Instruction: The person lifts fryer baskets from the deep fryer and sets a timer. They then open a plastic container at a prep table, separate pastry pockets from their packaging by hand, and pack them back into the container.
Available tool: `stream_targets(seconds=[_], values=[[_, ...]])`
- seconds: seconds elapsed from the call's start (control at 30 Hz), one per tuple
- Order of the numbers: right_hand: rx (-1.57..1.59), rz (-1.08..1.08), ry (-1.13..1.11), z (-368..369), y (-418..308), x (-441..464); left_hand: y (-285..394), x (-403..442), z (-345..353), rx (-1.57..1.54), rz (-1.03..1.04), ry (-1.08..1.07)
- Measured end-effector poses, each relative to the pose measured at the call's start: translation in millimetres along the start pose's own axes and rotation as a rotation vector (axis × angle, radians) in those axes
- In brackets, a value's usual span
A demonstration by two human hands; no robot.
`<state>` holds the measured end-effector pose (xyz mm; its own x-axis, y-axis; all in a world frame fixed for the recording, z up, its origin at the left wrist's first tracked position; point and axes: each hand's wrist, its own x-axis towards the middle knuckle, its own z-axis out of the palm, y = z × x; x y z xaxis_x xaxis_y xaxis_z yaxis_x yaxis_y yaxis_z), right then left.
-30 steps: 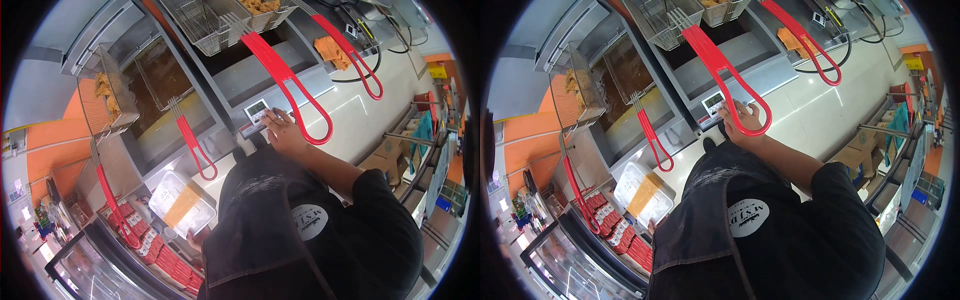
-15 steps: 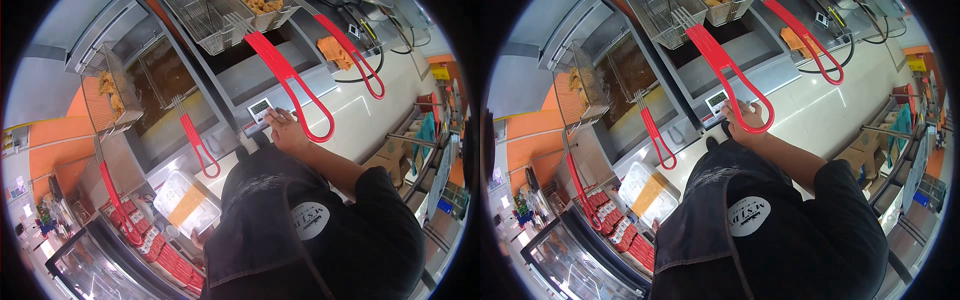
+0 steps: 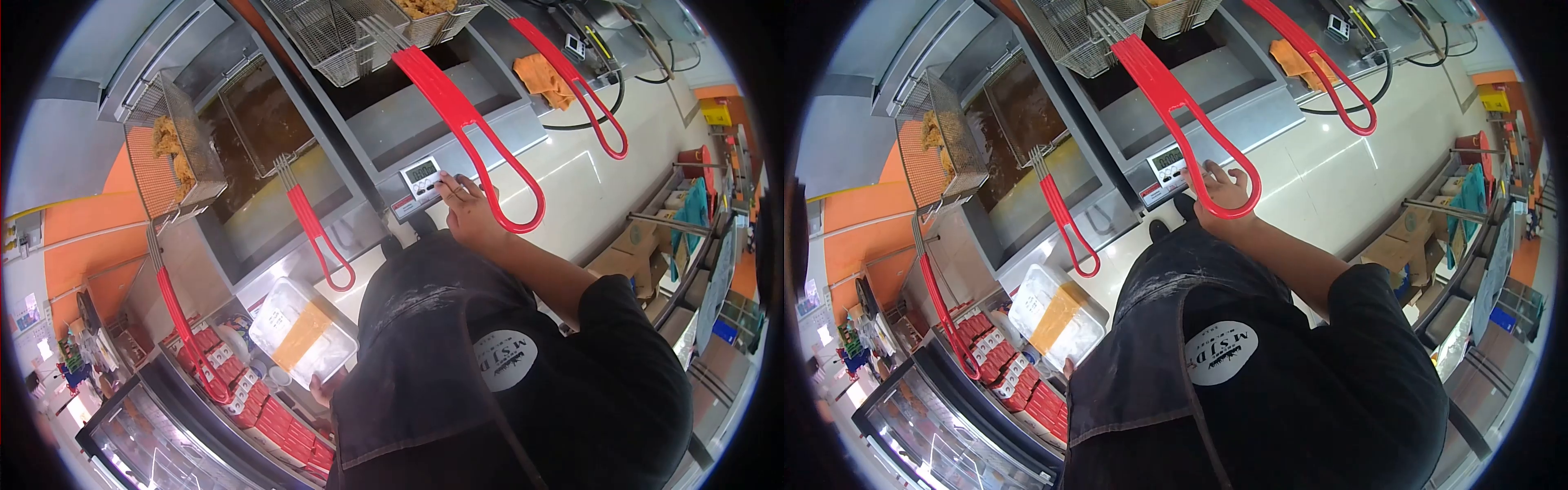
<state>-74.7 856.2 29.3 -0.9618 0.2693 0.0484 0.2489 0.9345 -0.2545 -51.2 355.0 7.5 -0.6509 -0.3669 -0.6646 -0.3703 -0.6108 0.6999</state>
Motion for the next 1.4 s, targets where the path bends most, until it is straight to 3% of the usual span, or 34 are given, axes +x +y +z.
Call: stream_targets(seconds=[0.2,0.33,0.43,0.5,0.6,0.77,0.9,1.33,1.4], values=[[0.010,-0.018,-0.017,-18,1,8,-8,46,-50,-0.129,-0.109,-0.007],[0.015,-0.036,-0.020,-19,3,8,-7,65,-82,-0.165,-0.192,-0.128],[0.035,-0.052,0.010,-21,-2,11,-5,74,-89,-0.144,-0.236,-0.072],[0.071,-0.065,0.034,-18,-6,11,-6,67,-87,-0.124,-0.201,-0.049],[0.080,-0.083,0.049,-7,-4,10,-1,18,-30,-0.117,-0.095,-0.095],[0.166,-0.094,0.026,-10,-4,7,-3,23,-40,-0.088,-0.057,-0.077],[0.121,-0.069,-0.016,-17,-8,5,-1,-1,-8,-0.036,0.023,-0.014],[-0.085,0.023,-0.247,-26,-24,18,7,46,-66,-0.010,-0.152,-0.062],[-0.107,0.036,-0.277,-25,-24,20,5,51,-75,0.016,-0.105,-0.031]])
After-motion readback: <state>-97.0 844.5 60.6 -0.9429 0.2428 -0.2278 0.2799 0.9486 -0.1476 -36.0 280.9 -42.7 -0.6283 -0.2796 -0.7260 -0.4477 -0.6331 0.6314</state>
